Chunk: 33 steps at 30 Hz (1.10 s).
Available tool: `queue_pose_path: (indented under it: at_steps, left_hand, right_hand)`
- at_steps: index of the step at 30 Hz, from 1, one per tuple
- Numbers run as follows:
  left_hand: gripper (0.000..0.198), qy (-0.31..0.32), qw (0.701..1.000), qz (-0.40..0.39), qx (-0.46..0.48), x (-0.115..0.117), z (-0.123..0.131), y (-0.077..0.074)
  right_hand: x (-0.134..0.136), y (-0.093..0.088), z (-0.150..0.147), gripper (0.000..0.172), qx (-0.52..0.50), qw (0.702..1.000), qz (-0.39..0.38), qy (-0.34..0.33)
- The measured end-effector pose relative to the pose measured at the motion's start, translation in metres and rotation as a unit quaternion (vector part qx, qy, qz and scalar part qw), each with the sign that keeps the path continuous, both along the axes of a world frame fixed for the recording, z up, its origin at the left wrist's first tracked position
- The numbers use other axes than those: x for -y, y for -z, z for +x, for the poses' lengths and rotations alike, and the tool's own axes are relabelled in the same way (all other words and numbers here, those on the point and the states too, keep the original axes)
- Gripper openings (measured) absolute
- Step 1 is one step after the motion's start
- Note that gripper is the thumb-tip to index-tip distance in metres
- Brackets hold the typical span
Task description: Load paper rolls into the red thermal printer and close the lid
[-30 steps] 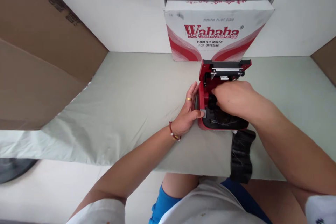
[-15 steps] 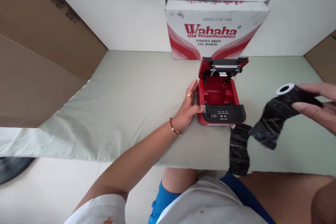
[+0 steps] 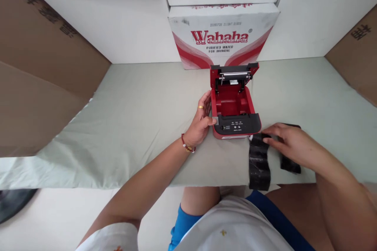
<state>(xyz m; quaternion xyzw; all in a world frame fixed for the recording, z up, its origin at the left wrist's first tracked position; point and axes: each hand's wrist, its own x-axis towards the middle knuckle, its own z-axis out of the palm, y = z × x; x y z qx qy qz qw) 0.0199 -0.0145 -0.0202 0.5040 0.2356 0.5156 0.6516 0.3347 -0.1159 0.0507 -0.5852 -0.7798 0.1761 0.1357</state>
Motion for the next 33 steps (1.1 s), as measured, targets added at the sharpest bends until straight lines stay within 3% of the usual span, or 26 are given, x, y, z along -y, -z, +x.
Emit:
queue_pose_path:
  at_steps: [6, 10, 12, 14, 18, 20, 22, 24, 27, 33]
  left_hand:
    - [0.101, 0.008, 1.0, 0.003, 0.001, 0.0, -0.001, 0.0]
    - [0.101, 0.013, 1.0, 0.004, -0.011, 0.001, -0.002, -0.003]
    - [0.102, 0.009, 1.0, 0.006, -0.008, 0.001, -0.001, -0.003]
    - [0.102, 0.006, 1.0, 0.005, -0.002, 0.001, 0.0, -0.003]
    - [0.099, 0.005, 1.0, -0.001, 0.013, 0.0, 0.001, -0.002]
    - [0.099, 0.005, 1.0, -0.005, 0.017, 0.0, 0.002, -0.003]
    - [0.099, 0.004, 1.0, -0.008, 0.022, 0.001, 0.002, -0.004]
    - [0.101, 0.005, 1.0, -0.006, 0.022, 0.001, 0.002, -0.004]
    - [0.104, 0.008, 1.0, 0.006, 0.009, 0.001, 0.002, -0.003]
    - [0.104, 0.011, 1.0, -0.002, 0.0, -0.002, 0.003, 0.0]
  right_hand:
    - [-0.007, 0.0, -0.017, 0.032, -0.022, 0.994, -0.108, -0.011]
    - [-0.004, 0.005, -0.021, 0.031, -0.023, 0.997, -0.075, 0.003]
    - [0.001, 0.0, -0.019, 0.03, -0.032, 0.998, -0.06, -0.011]
    - [0.007, -0.019, -0.012, 0.03, -0.066, 0.994, -0.068, -0.051]
    - [0.006, -0.084, 0.002, 0.036, -0.121, 0.986, -0.054, -0.105]
    - [-0.01, -0.113, -0.005, 0.039, -0.109, 0.989, -0.011, -0.094]
    - [-0.036, -0.126, -0.024, 0.042, -0.083, 0.993, -0.015, -0.085]
    - [-0.065, -0.124, -0.049, 0.04, -0.056, 0.995, -0.05, -0.064]
    - [-0.101, -0.103, -0.084, 0.033, 0.006, 0.999, -0.038, -0.034]
    - [-0.12, -0.073, -0.115, 0.04, 0.168, 0.985, -0.021, 0.032]
